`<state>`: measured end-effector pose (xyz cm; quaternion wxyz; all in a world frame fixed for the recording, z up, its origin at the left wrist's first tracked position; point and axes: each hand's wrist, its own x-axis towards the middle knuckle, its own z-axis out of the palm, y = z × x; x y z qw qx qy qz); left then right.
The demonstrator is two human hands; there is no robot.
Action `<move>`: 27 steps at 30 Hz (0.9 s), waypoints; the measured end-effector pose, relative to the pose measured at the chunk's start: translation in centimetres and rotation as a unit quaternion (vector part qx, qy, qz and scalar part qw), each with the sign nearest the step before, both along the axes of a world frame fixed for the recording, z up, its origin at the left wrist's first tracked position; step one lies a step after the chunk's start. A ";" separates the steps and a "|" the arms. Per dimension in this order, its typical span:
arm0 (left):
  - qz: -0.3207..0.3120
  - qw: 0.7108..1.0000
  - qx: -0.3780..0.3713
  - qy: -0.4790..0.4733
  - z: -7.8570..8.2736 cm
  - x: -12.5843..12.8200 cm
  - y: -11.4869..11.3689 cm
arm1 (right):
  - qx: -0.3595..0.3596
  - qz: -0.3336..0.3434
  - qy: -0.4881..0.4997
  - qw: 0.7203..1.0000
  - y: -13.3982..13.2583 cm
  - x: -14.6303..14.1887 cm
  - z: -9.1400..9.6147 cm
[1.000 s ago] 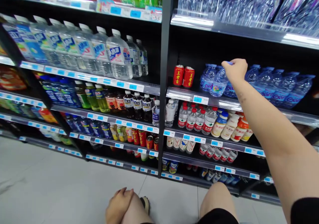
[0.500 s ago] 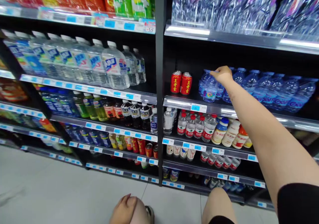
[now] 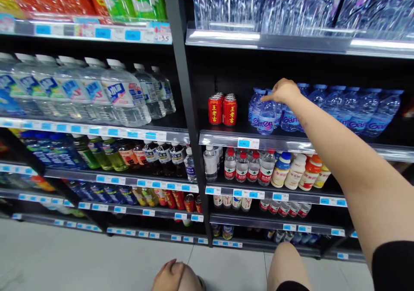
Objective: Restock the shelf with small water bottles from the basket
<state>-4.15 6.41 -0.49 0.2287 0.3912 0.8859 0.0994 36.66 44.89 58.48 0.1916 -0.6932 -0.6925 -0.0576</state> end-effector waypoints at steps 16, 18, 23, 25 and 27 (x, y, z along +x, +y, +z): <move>-0.053 0.998 -0.040 0.019 0.9 2.8 2.9 | 0.021 -0.046 0.013 0.999 -1.1 -0.5 -1.2; -0.063 0.997 -0.046 0.022 0.8 2.8 3.0 | 0.030 -0.049 -0.005 0.998 -0.9 -0.4 -1.4; -0.059 0.997 -0.051 0.029 0.5 2.6 3.0 | 0.067 -0.074 -0.064 0.993 -2.0 -0.3 -1.3; -0.051 0.997 -0.057 0.021 0.4 2.3 2.9 | 0.066 -0.084 -0.068 0.992 -2.7 0.1 -0.9; -0.042 0.997 -0.059 0.012 0.4 2.1 2.8 | 0.042 -0.091 -0.061 0.993 -3.4 0.6 -0.3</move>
